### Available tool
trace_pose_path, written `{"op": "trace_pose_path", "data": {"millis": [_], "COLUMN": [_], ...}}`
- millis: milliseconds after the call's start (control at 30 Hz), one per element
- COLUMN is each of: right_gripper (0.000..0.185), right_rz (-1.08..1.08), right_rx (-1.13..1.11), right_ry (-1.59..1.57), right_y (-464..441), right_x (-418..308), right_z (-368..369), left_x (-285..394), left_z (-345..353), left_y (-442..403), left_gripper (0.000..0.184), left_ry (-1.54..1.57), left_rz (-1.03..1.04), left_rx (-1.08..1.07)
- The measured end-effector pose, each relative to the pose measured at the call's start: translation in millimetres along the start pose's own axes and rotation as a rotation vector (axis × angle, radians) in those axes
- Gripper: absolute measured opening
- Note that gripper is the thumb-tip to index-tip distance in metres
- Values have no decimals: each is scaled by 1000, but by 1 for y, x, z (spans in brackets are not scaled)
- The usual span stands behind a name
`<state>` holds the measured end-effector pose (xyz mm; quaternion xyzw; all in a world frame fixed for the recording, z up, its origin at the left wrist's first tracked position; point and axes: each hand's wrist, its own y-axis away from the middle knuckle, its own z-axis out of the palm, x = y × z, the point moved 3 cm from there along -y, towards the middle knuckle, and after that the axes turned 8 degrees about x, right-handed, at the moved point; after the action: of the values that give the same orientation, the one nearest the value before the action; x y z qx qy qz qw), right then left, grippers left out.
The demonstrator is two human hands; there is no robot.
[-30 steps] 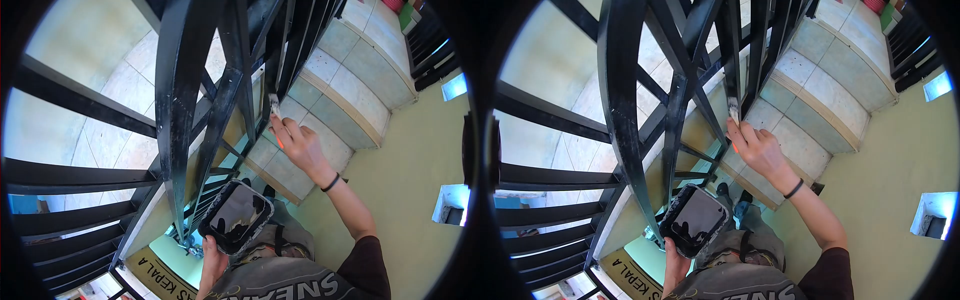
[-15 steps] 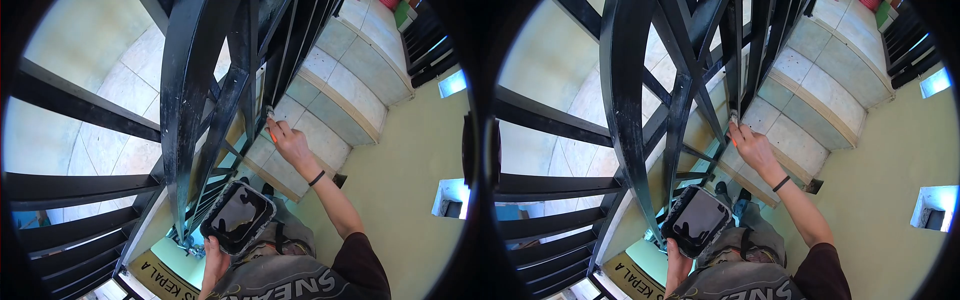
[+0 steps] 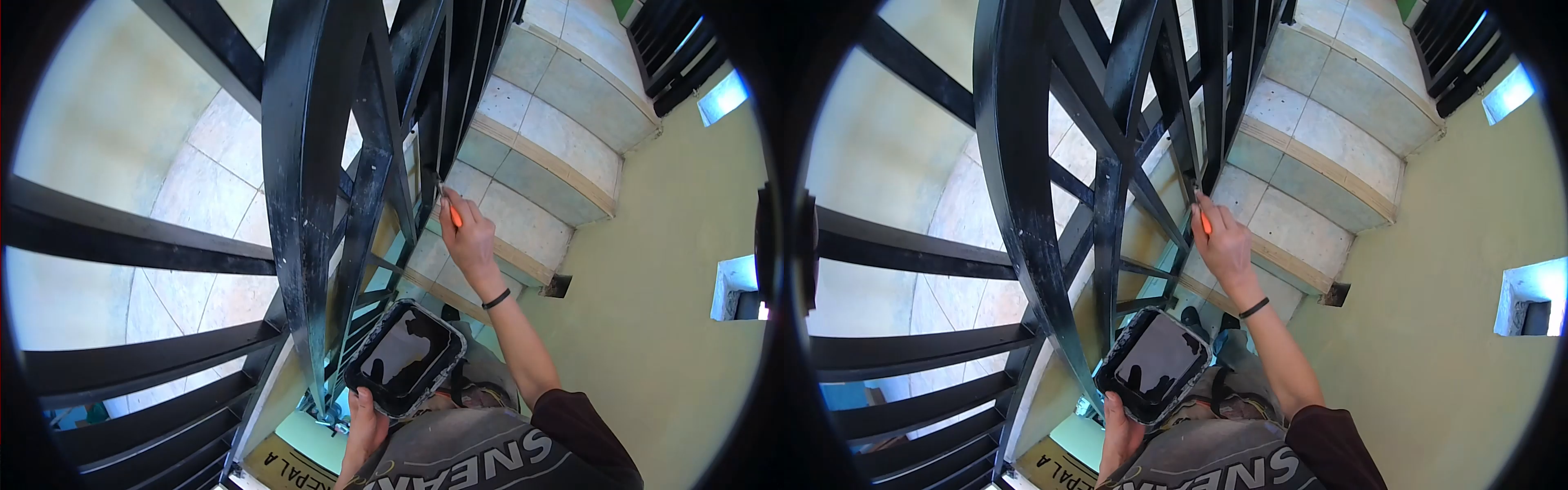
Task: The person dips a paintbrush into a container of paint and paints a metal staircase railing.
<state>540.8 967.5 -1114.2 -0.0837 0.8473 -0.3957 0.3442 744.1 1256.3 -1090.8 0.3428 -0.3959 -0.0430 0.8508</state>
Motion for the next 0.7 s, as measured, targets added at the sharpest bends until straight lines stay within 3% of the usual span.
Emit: {"op": "trace_pose_path", "data": {"millis": [467, 567, 700], "right_gripper": [30, 24, 28], "right_rz": [-93, -3, -114], "right_rx": [-7, -32, 10], "right_ry": [51, 40, 88], "right_y": [19, -9, 1], "right_x": [-2, -16, -21], "right_z": [13, -2, -6], "left_x": [33, 39, 45], "left_z": [14, 20, 26], "left_y": [-28, -27, -36], "left_gripper": [93, 93, 94], "left_ry": [-57, -81, -103], "left_rz": [-55, -45, -64], "left_rx": [-111, -93, -141]}}
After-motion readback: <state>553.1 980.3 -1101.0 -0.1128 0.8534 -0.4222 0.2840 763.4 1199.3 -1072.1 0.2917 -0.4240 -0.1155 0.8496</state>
